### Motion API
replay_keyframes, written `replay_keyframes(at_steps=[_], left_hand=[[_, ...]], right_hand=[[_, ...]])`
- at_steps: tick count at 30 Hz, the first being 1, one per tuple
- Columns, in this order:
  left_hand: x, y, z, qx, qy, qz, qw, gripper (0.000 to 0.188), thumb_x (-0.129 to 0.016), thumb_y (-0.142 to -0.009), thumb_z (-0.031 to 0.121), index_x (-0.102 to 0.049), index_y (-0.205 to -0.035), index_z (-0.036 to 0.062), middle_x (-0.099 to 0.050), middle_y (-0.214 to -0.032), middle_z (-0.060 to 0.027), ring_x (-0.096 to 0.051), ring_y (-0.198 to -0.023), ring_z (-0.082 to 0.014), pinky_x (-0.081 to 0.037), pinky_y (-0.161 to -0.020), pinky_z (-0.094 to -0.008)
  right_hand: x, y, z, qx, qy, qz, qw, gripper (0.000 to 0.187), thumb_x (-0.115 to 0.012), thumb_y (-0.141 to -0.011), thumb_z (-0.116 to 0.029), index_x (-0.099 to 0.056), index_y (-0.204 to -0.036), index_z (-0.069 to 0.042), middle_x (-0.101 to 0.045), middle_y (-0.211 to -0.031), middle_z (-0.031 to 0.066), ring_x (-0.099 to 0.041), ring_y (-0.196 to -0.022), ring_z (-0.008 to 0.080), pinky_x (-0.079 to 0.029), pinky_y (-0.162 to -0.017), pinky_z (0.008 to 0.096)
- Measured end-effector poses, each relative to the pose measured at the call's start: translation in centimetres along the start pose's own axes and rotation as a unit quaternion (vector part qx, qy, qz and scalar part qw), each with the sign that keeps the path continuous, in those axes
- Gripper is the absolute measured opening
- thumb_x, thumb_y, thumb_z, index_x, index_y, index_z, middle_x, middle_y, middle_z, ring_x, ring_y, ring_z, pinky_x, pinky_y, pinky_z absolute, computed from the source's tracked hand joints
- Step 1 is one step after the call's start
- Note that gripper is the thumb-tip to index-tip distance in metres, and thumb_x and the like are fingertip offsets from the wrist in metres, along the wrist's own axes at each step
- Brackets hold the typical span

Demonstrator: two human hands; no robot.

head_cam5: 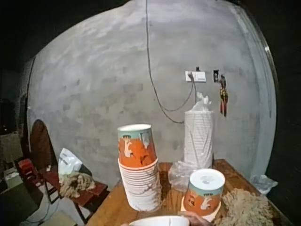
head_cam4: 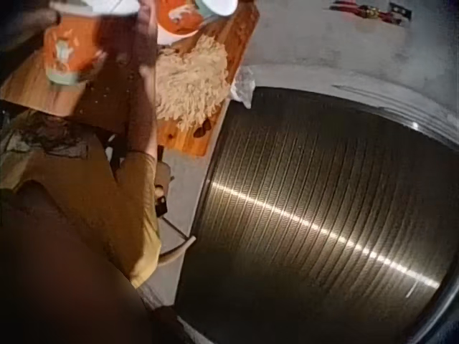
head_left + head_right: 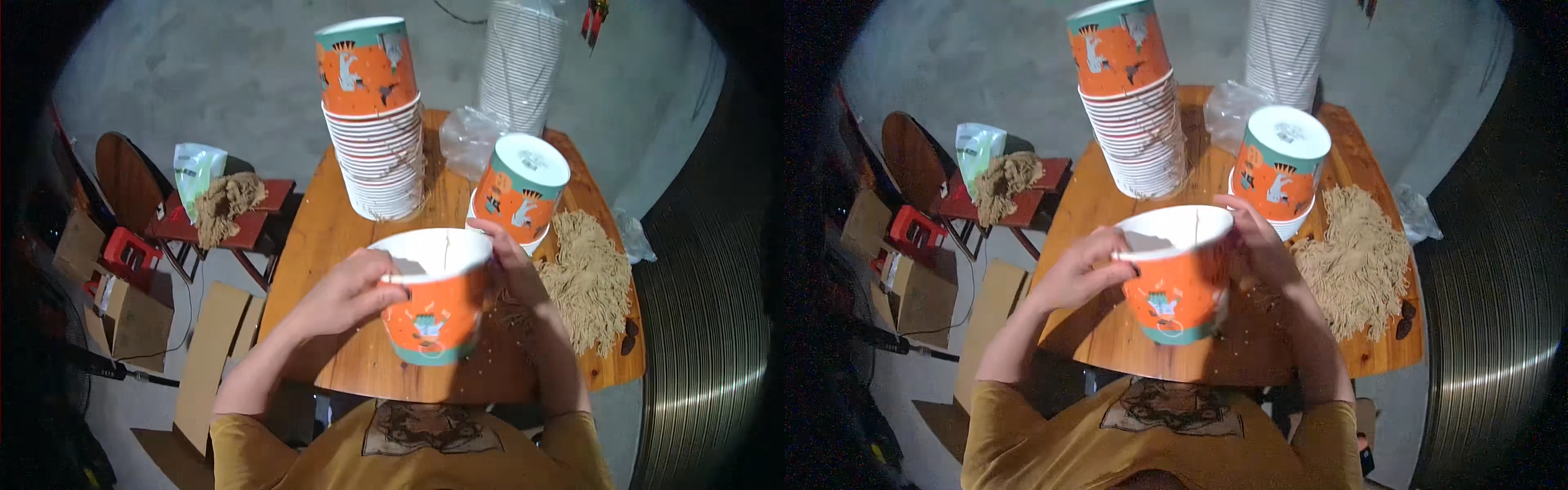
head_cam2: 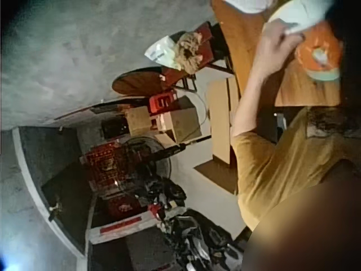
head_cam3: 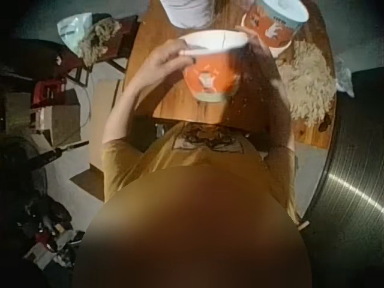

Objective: Thread and tie string onto a paper tub.

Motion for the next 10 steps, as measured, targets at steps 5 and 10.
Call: replay_keyframes(at_steps=[5, 10], left_hand=[[5.1, -4.4, 1.5, 0.11, 0.299, 0.221, 0.922, 0.03, -0.056, -0.093, 0.018, -0.05, -0.118, 0.0032, -0.062, -0.097, -0.0044, -0.059, -0.087, -0.0102, -0.047, -0.075, -0.0247], [8.8, -9.4, 0.8, 0.093, 0.484, 0.217, 0.842, 0.034, -0.055, -0.093, 0.018, -0.047, -0.124, 0.0064, -0.055, -0.118, -0.0081, -0.056, -0.105, -0.0165, -0.049, -0.09, -0.0333]], right_hand=[[-1.1, -0.1, -3.0, 0.128, -0.118, 0.081, 0.981, 0.076, -0.034, -0.093, -0.058, -0.018, -0.145, -0.005, -0.036, -0.142, 0.0143, -0.037, -0.13, 0.0264, -0.031, -0.107, 0.0387], [-1.2, -0.8, -5.0, 0.273, -0.116, 0.08, 0.952, 0.099, -0.045, -0.081, -0.072, -0.014, -0.146, -0.004, -0.036, -0.143, 0.0144, -0.042, -0.127, 0.0298, -0.035, -0.105, 0.0444]])
Point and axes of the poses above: each hand's wrist, its own y-axis away from the middle knuckle, its own x-axis out of the back of the hand, z = x × y, the point moved 4 cm from there along -y, towards the middle knuckle
